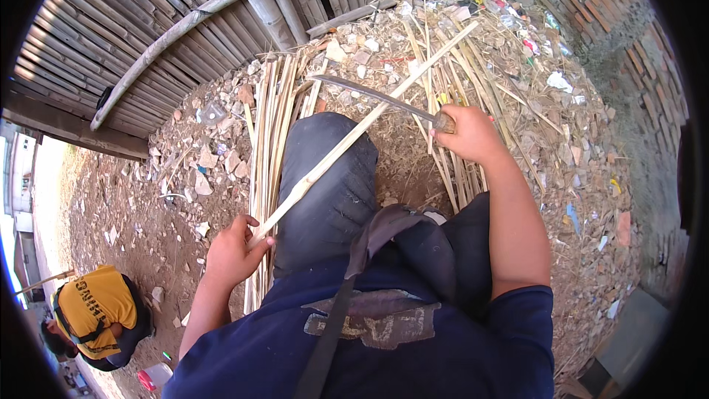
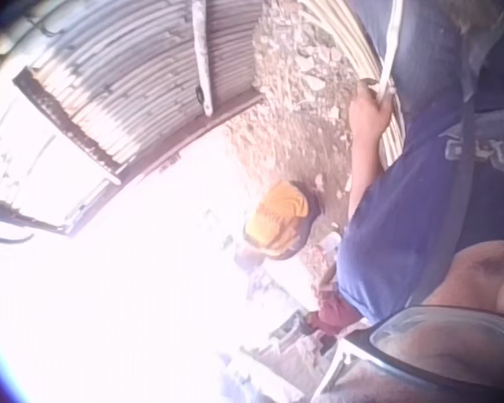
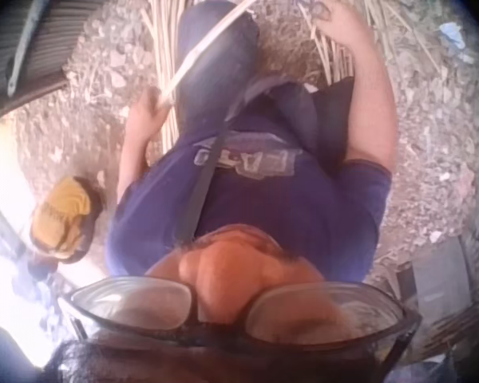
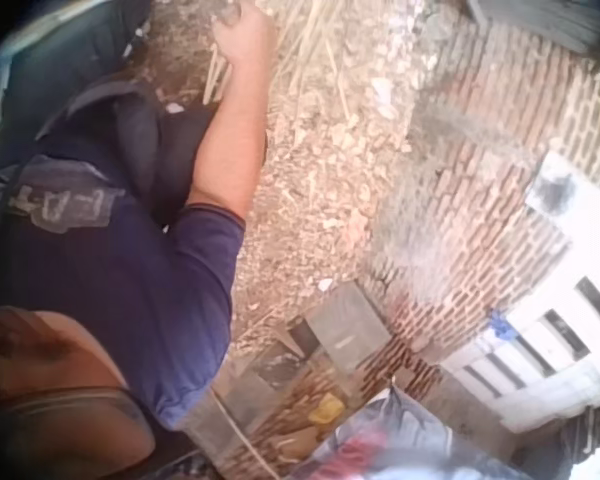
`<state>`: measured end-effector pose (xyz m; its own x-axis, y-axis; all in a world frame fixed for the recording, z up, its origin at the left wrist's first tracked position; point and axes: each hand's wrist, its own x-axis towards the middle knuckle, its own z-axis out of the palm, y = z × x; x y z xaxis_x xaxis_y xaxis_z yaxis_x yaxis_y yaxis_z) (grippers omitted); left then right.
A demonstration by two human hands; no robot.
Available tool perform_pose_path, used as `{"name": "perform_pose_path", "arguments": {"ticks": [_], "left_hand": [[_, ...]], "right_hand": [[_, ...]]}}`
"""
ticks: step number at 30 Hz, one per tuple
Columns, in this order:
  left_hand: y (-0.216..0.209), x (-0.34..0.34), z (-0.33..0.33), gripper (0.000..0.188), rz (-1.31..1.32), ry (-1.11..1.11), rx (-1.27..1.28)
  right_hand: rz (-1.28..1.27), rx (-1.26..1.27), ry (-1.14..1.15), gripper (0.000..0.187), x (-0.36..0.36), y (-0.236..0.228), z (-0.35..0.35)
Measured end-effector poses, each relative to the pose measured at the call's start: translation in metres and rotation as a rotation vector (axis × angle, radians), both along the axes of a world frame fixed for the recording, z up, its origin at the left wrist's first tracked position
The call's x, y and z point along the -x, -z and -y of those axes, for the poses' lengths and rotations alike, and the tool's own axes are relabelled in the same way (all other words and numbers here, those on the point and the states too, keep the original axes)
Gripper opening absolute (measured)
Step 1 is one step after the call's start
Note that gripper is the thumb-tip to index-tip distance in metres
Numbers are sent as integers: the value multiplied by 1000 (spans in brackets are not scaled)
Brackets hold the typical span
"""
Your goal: The person strips the outer layer from a thin bamboo pole using a large knife while sitting on the ground near a pile of bamboo shavings and debris.
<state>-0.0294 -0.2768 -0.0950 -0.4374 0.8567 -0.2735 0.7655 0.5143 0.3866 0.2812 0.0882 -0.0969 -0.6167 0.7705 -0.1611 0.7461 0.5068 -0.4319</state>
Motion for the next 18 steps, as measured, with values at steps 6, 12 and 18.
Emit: {"name": "perform_pose_path", "arguments": {"ticks": [6,12,18], "left_hand": [[13,-11,7,34,-81,-66,-110],[12,-18,-40,38,-111,112,-286],[-9,-22,-67,48,-60,251,-170]], "right_hand": [[-242,11,-20,42,0,24,-3],[-537,599,67,38,7,26,-1],[-815,751,145,34,3,44,-10]]}}
